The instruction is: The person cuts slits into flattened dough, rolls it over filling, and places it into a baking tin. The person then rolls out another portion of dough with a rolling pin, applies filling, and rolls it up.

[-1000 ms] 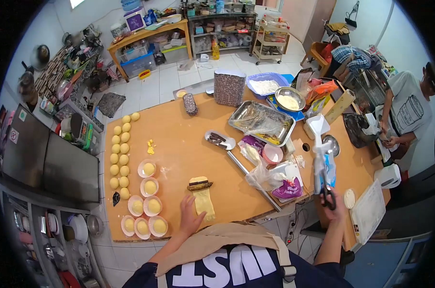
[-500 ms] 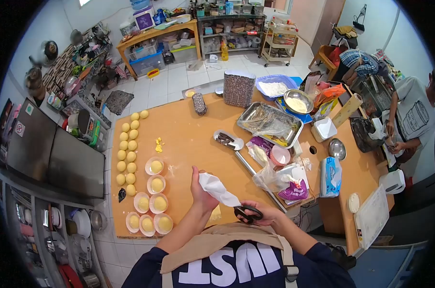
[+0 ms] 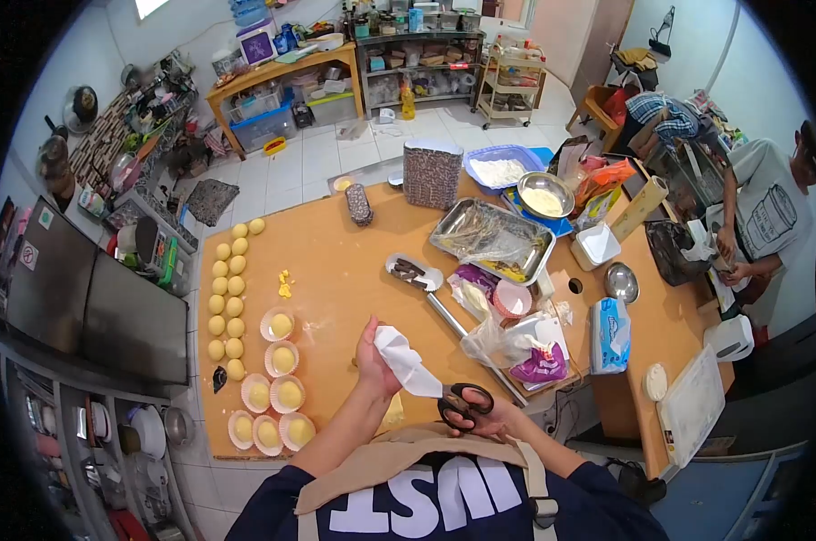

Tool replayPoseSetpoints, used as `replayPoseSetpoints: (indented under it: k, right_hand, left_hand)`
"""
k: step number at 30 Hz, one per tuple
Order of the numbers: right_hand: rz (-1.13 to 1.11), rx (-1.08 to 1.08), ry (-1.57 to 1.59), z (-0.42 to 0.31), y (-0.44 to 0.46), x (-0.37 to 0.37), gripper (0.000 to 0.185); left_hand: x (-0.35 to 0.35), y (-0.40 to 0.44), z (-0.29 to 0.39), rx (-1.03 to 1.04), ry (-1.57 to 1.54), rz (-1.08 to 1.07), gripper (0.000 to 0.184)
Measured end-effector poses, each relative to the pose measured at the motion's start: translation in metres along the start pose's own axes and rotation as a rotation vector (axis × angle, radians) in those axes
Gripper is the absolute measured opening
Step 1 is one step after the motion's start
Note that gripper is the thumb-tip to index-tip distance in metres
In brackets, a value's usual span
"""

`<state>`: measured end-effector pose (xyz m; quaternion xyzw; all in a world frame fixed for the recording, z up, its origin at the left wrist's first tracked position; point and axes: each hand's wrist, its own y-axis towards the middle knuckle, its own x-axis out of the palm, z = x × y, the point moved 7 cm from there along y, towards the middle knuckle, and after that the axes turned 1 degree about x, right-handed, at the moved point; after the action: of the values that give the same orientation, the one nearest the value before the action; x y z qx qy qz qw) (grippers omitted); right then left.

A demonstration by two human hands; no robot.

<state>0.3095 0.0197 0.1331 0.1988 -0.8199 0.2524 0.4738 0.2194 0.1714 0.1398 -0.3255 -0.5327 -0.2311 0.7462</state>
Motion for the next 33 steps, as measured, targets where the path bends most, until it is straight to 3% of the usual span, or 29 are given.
replayPoseSetpoints:
  k: [3, 7, 9, 11, 13, 14, 15, 18, 21, 24, 25, 28, 29, 32, 33]
  right_hand:
    - [-0.099, -0.074, -0.155, -0.011, -0.003, -0.013, 0.045]
    - [0.217, -0.204, -0.303, -0.036, -0.033, -0.045, 0.047]
    - [0.365, -0.357, -0.334, -0.055, -0.062, -0.074, 0.043]
    - [0.673, -0.418, -0.085, -0.072, -0.104, -0.12, 0.034]
    - [0.998, -0.542, -0.07, -0.094, -0.161, -0.15, 0.033]
    - [0.959, -0.76, -0.458, -0.113, -0.176, -0.144, 0.03]
    - [1.115, -0.803, -0.453, -0.114, -0.202, -0.175, 0.033]
    - [1.693, -0.578, -1.086, -0.115, -0.258, -0.24, 0.038]
    - [1.93, -0.154, -1.232, -0.107, -0.26, -0.234, 0.045]
    - [2.012, 0.072, -1.403, -0.101, -0.254, -0.225, 0.045]
    - [2.005, 0.038, -1.549, -0.102, -0.255, -0.225, 0.043]
    - [1.821, 0.328, -1.591, -0.116, -0.256, -0.204, 0.043]
    - [1.855, 0.452, -1.556, -0.129, -0.251, -0.188, 0.04]
    - [1.833, -0.23, -1.785, -0.168, -0.222, -0.163, 0.033]
    - [1.674, -0.366, -1.822, -0.18, -0.192, -0.152, 0.029]
  left_hand:
    - [0.001, 0.005, -0.011, -0.031, 0.044, -0.04, 0.042]
    - [0.013, 0.007, -0.027, -0.081, 0.054, -0.078, 0.064]
    - [-0.005, 0.003, -0.022, -0.041, 0.154, 0.04, 0.076]
    - [-0.025, -0.005, -0.011, 0.003, 0.244, 0.084, 0.089]
    - [-0.056, -0.016, 0.002, 0.066, 0.304, 0.145, 0.086]
    - [-0.069, -0.023, 0.008, 0.097, 0.333, 0.176, 0.085]
    - [-0.079, -0.03, 0.015, 0.133, 0.372, 0.205, 0.083]
    - [-0.109, -0.053, 0.035, 0.246, 0.54, 0.333, 0.076]
    - [-0.156, -0.066, 0.063, 0.391, 0.859, 0.501, 0.064]
    - [-0.178, -0.078, 0.088, 0.509, 1.297, 0.566, 0.053]
    - [-0.17, -0.081, 0.097, 0.524, 1.46, 0.566, 0.051]
    - [-0.153, -0.078, 0.106, 0.517, 1.936, 0.503, 0.047]
    - [-0.148, -0.075, 0.106, 0.501, 2.091, 0.469, 0.045]
    - [-0.131, -0.06, 0.102, 0.382, 2.188, 0.377, 0.041]
    - [-0.135, -0.051, 0.102, 0.392, 2.187, 0.329, 0.04]
